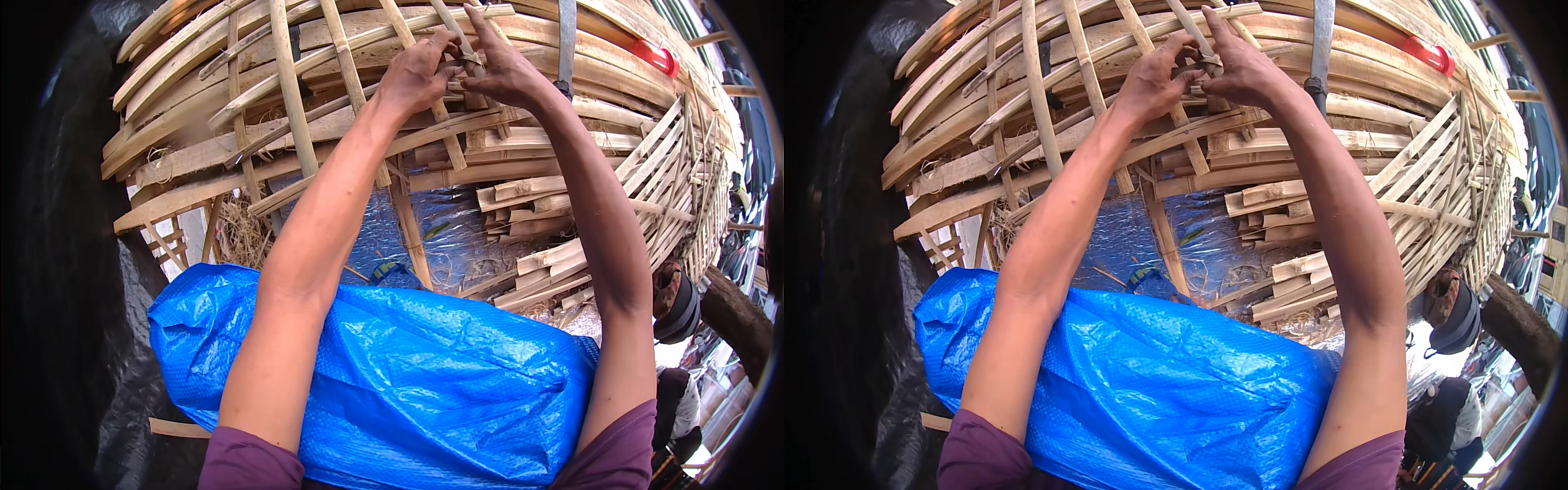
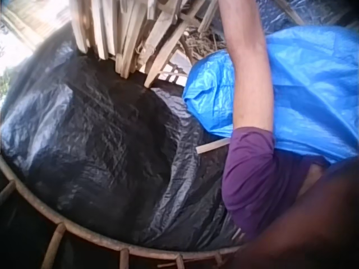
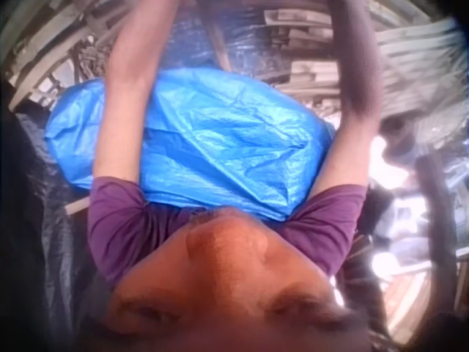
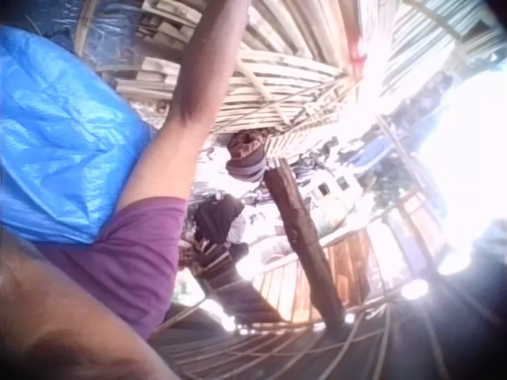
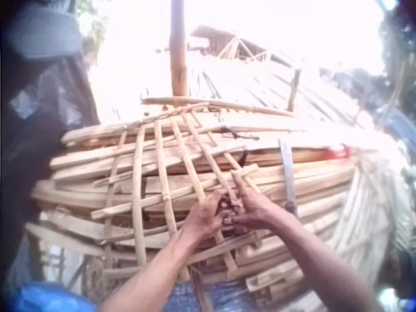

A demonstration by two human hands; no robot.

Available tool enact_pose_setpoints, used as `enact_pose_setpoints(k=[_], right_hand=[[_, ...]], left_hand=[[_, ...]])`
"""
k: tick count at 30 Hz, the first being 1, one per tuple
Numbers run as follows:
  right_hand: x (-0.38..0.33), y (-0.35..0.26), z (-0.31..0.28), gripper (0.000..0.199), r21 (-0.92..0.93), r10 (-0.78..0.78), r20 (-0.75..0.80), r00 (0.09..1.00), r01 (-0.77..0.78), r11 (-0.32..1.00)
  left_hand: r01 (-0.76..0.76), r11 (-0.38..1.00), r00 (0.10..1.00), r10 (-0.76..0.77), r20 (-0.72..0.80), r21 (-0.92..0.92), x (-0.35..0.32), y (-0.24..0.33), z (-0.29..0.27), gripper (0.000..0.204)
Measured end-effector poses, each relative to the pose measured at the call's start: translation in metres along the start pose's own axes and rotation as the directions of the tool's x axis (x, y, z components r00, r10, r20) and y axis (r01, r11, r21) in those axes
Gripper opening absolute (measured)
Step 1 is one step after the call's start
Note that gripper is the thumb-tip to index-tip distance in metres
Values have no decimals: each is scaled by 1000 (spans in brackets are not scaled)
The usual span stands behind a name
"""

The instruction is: The person constructs a bamboo lattice by tying intersecting bamboo sticks together with thin strips by hand, then trims a bamboo stick using a machete.

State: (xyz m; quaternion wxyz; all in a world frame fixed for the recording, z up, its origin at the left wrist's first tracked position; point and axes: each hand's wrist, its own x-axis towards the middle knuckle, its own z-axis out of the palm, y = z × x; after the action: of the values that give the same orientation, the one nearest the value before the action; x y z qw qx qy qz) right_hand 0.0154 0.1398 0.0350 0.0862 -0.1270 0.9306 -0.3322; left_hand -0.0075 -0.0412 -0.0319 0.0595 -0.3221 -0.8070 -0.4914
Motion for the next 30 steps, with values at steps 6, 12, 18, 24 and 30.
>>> enact_pose_setpoints(k=[6, 12, 18, 24, 30], right_hand=[[-20, 6, -29, 84, -71, 113, -348, 931, -146, 987], [-34, -2, 2, 82, 339, 353, -209, 912, -271, 901], [-22, -12, 7, 86, 427, 475, -149, 867, -377, 822], [-17, -9, 17, 85, 295, 392, -267, 880, -313, 903], [-20, -12, 21, 84, 409, 443, -211, 871, -333, 850]], left_hand=[[20, 987, 995, -34, 92, 156, 0, 8, 1, 42], [114, 986, 979, -132, 153, 120, 6, 13, -5, 51], [247, 966, 943, -257, 211, 74, 7, 18, -12, 60], [286, 958, 925, -279, 259, 13, 11, 25, -12, 59], [260, 965, 938, -257, 234, 19, 10, 19, -11, 57]])
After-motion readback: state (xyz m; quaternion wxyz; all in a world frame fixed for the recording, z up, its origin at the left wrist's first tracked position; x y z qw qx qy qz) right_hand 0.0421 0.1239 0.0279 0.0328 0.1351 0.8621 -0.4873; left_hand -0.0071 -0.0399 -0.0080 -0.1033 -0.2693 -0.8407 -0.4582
